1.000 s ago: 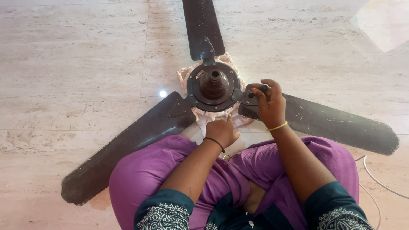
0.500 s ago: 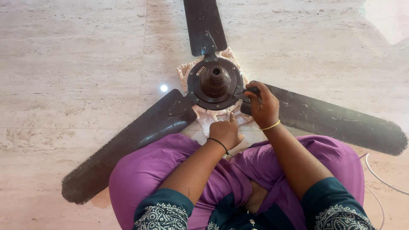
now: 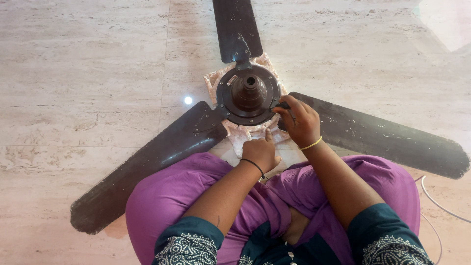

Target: The person uses a screwdriver to loosen and remove screws from the central hub of a ceiling fan, then detaches one fan blade and sets it aside on the floor.

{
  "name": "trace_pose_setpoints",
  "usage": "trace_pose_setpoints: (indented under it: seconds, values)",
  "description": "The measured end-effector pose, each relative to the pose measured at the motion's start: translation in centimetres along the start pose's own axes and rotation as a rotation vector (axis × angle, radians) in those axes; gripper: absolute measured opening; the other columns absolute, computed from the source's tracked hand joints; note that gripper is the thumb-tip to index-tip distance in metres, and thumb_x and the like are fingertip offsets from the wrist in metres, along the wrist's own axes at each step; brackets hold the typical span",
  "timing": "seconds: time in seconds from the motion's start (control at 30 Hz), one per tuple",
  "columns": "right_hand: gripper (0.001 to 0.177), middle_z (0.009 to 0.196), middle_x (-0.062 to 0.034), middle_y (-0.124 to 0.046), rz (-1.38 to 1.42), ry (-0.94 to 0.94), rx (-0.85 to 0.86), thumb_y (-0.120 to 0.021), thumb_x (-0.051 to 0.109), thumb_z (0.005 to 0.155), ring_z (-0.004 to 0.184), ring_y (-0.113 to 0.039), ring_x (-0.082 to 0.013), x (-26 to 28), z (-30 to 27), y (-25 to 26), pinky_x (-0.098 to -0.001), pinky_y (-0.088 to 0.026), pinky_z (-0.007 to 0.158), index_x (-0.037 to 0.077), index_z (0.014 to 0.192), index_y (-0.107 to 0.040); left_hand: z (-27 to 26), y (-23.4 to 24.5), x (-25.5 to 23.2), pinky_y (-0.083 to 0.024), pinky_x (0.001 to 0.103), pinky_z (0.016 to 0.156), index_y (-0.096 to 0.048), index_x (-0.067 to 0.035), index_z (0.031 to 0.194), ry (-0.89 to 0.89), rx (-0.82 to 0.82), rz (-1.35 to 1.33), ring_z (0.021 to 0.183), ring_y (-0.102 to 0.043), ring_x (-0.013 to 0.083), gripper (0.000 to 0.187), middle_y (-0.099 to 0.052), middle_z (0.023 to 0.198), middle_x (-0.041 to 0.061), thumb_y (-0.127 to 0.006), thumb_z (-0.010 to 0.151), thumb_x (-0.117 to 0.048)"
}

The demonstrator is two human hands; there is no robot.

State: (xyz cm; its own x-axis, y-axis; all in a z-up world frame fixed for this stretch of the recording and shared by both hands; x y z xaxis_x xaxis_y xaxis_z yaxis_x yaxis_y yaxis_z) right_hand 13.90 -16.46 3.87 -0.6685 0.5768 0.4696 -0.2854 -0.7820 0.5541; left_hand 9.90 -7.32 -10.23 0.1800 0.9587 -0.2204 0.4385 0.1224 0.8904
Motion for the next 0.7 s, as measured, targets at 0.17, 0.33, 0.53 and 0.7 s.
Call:
trace_pose_setpoints:
  seconds: [0.17,0.33,0.53,0.7]
  values:
    - [0.035,0.100,-0.0140,-0.075,-0.019,0.083,-0.009,-0.084,0.016,0.089,0.085,-0.073,-0.0282,1.3,0.1,-0.1,-0.0362,-0.057,0.072,0.002,0.116,-0.067,0.0,-0.1,0.1,-0.056,0.040,0.072,-0.028,0.006,0.156,-0.001,-0.028,-0.003,0.087,-0.073,0.0278,0.105,-0.073,0.100,0.014,-0.072,0.084,-0.056]
    - [0.031,0.095,-0.0130,-0.074,-0.045,0.059,-0.022,-0.084,0.016,0.091,0.081,-0.073,-0.0269,1.0,0.0,0.2,-0.0358,-0.056,0.069,0.001,0.112,-0.067,-0.1,0.2,0.0,-0.056,0.040,0.071,-0.029,0.008,0.155,-0.015,-0.051,-0.007,0.086,-0.073,0.0274,0.106,-0.073,0.099,0.014,-0.073,0.083,-0.057]
    - [0.028,0.095,-0.0126,-0.074,-0.046,0.041,-0.027,-0.084,0.017,0.092,0.081,-0.073,-0.0265,0.7,0.1,0.1,-0.0349,-0.056,0.069,0.002,0.109,-0.066,-0.1,0.2,0.0,-0.056,0.039,0.071,-0.028,0.007,0.156,-0.013,-0.032,0.000,0.087,-0.073,0.0271,0.106,-0.073,0.099,0.014,-0.073,0.084,-0.056]
    - [0.025,0.094,-0.0121,-0.074,-0.005,-0.007,-0.038,-0.082,0.015,0.093,0.081,-0.073,-0.0265,0.1,0.0,0.2,-0.0352,-0.056,0.068,0.002,0.109,-0.067,0.1,0.1,0.1,-0.056,0.039,0.072,-0.029,0.009,0.155,-0.005,-0.051,-0.002,0.088,-0.073,0.0274,0.107,-0.074,0.099,0.013,-0.074,0.083,-0.056]
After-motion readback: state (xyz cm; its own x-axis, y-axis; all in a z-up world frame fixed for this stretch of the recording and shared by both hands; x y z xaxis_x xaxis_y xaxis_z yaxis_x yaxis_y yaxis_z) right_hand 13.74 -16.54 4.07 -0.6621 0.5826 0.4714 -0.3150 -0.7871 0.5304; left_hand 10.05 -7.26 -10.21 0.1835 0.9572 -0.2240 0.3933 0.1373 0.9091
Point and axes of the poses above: each hand's wrist, its own z-axis towards the middle knuckle, its own y-axis out of the back of the hand, x = y × z, the point moved 9 cm from there along z, towards the middle knuckle
